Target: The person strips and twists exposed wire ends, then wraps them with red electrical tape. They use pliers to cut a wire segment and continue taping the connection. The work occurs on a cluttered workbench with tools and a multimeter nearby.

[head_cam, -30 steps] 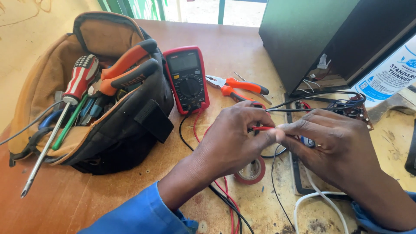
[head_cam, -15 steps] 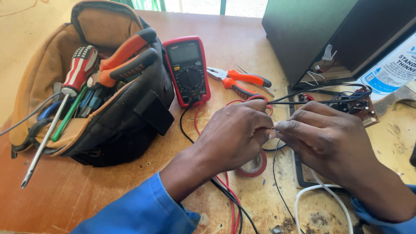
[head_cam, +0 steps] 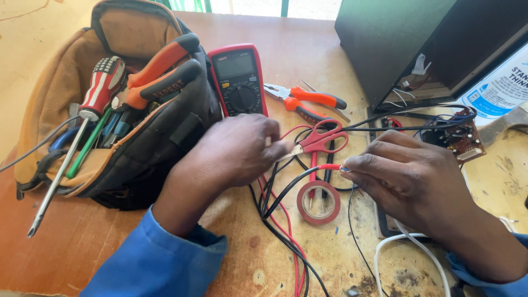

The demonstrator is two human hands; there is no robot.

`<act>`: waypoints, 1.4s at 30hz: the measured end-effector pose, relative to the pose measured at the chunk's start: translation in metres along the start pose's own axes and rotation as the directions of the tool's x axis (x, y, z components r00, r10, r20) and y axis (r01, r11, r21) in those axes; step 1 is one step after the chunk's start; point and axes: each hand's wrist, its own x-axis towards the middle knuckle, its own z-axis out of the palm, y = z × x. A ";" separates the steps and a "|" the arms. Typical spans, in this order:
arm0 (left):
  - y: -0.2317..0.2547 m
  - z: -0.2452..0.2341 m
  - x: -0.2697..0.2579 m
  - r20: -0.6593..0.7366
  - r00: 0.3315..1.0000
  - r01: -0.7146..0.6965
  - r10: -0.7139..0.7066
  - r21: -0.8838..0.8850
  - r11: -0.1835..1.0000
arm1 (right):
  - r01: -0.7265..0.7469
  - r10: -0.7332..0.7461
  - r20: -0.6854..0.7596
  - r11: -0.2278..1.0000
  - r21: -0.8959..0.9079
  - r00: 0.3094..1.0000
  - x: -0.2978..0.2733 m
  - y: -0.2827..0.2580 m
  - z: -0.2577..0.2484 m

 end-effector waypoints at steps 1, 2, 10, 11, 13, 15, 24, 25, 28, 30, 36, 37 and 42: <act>-0.008 0.007 0.005 -0.044 0.996 0.079 -0.074 0.119 0.990 | -0.011 0.011 -0.004 1.000 0.006 1.000 -0.001 0.000 0.000; -0.004 0.008 0.003 -0.040 0.997 0.077 -0.073 0.120 0.990 | -0.015 0.015 -0.004 1.000 0.007 1.000 -0.002 0.001 0.000; 0.030 -0.013 -0.030 -0.530 0.807 -0.297 0.261 0.018 0.955 | 0.001 -0.002 -0.011 0.998 -0.056 1.000 -0.001 0.001 0.001; 0.036 -0.006 -0.026 -0.528 0.808 -0.296 0.260 0.018 0.955 | 0.000 0.000 -0.011 0.999 -0.054 1.000 -0.003 0.002 0.002; 0.047 0.009 -0.022 -0.220 0.924 -0.331 0.314 -0.045 0.943 | 0.006 -0.005 0.014 0.997 -0.075 1.000 -0.006 0.004 0.005; 0.048 0.028 -0.013 -0.201 0.900 -0.378 0.387 0.082 0.922 | 0.009 -0.008 0.028 0.999 -0.053 1.000 -0.006 0.004 0.007; 0.045 0.042 -0.007 -0.316 0.780 -0.538 0.541 0.104 0.836 | 0.047 -0.040 0.060 0.993 -0.111 0.997 -0.005 0.006 0.002; 0.045 0.043 -0.007 -0.358 0.771 -0.550 0.527 0.044 0.834 | 0.054 -0.046 0.059 0.989 -0.138 0.997 -0.006 0.006 0.000; 0.038 0.046 -0.003 -0.468 0.714 -0.588 0.521 0.003 0.809 | -0.015 0.022 0.032 0.976 -0.219 0.999 -0.008 0.002 -0.007; 0.033 0.042 -0.001 -0.488 0.717 -0.577 0.498 -0.014 0.817 | 0.010 -0.004 0.041 0.989 -0.149 0.999 -0.003 -0.011 -0.017; 0.026 0.042 0.003 -0.531 0.742 -0.504 0.409 -0.039 0.863 | 0.154 -0.141 0.402 0.988 -0.002 0.905 -0.022 0.002 0.010; 0.027 0.043 0.004 -0.546 0.733 -0.503 0.406 -0.033 0.864 | 0.148 -0.147 0.447 0.989 0.033 0.883 -0.025 0.008 0.016; 0.027 0.043 0.004 -0.529 0.770 -0.442 0.355 -0.042 0.896 | -0.016 -0.028 0.373 0.993 0.114 0.927 -0.019 0.001 0.014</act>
